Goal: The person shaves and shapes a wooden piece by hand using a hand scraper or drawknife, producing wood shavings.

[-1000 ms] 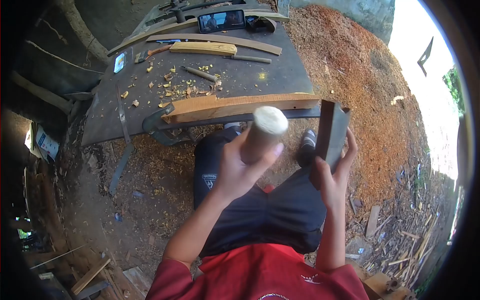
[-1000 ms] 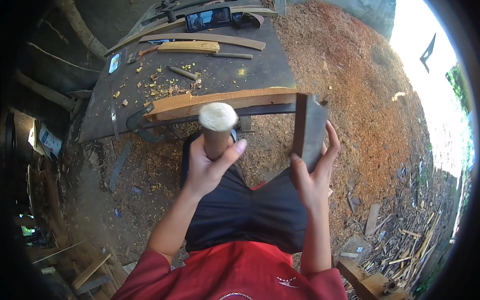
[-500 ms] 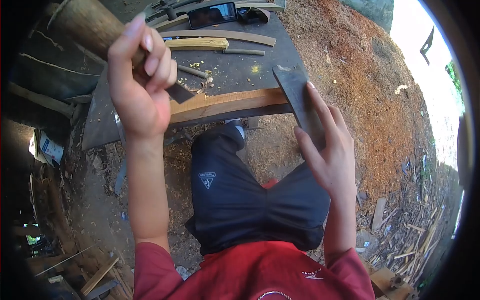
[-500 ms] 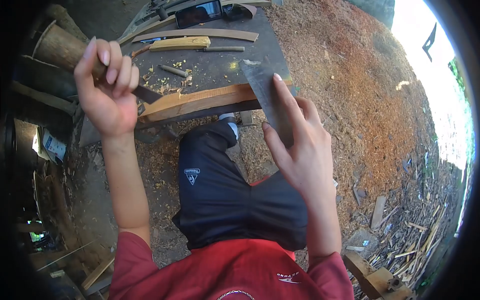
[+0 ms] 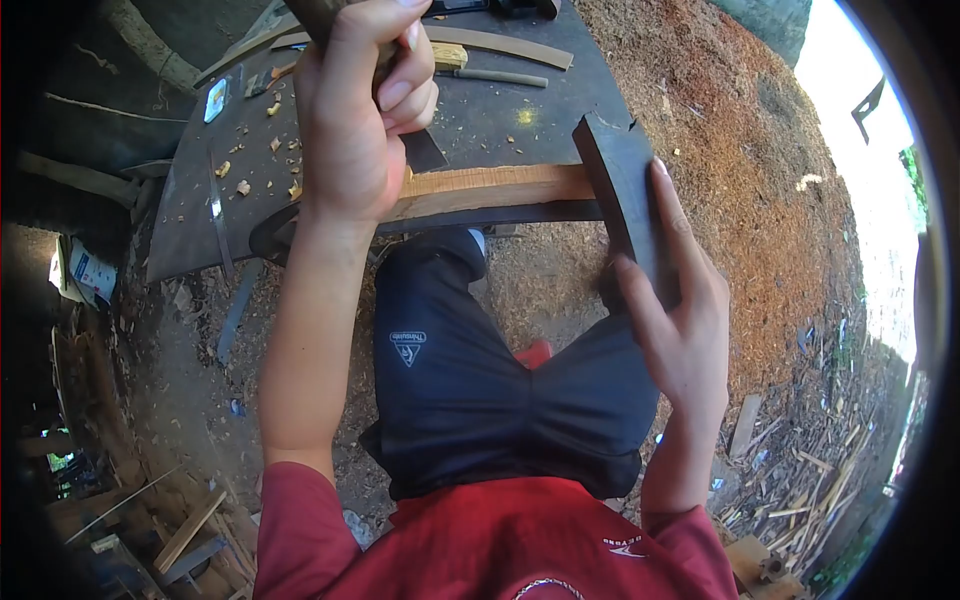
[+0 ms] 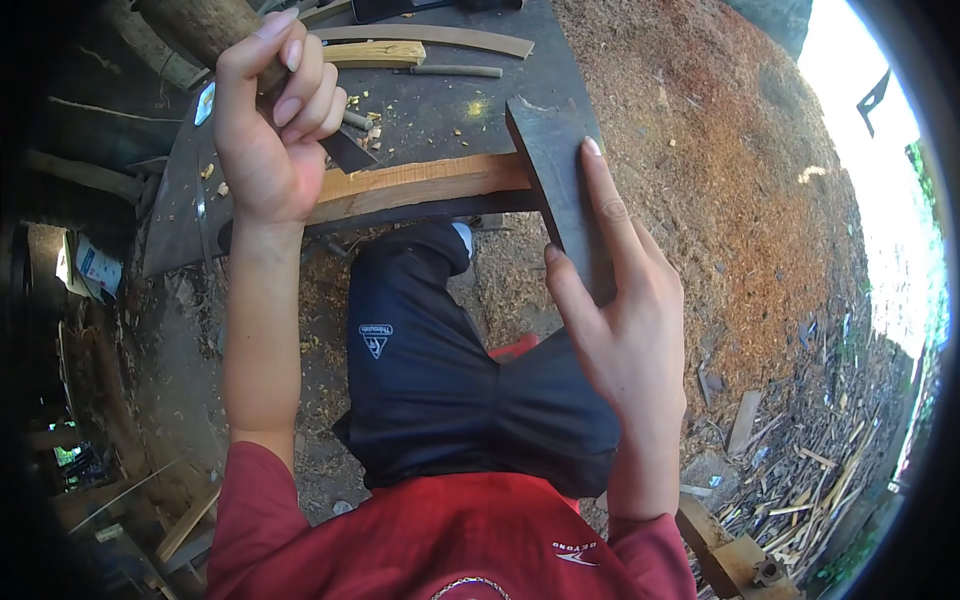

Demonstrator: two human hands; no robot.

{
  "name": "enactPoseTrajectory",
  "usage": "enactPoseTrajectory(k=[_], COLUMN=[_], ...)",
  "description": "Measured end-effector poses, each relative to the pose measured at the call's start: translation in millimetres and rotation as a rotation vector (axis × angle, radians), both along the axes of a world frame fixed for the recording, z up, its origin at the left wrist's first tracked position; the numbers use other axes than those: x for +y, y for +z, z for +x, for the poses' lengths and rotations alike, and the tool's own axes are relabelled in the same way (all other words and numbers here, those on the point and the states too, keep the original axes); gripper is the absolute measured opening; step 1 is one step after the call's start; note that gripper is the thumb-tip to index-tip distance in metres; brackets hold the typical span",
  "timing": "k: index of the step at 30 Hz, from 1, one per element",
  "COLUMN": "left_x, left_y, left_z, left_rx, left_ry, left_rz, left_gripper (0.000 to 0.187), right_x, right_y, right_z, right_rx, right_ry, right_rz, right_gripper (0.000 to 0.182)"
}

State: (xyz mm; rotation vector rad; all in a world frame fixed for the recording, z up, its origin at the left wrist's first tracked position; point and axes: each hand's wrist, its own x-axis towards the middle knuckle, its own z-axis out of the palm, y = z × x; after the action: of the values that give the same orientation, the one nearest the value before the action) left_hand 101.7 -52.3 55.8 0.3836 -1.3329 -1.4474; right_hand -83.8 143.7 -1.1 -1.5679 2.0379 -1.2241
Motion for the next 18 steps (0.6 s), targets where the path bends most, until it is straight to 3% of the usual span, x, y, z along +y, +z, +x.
enactPoseTrajectory(k=[18], left_x=[-10], left_y=[-16], left_z=[17], left_rx=[-0.019], left_ry=[-0.192], left_rz=[-0.003], left_gripper=[0.027], right_x=[-2], right_y=[-6], right_z=[0], right_rx=[-0.020], right_ry=[0.016], right_rz=[-0.020], right_gripper=[0.079])
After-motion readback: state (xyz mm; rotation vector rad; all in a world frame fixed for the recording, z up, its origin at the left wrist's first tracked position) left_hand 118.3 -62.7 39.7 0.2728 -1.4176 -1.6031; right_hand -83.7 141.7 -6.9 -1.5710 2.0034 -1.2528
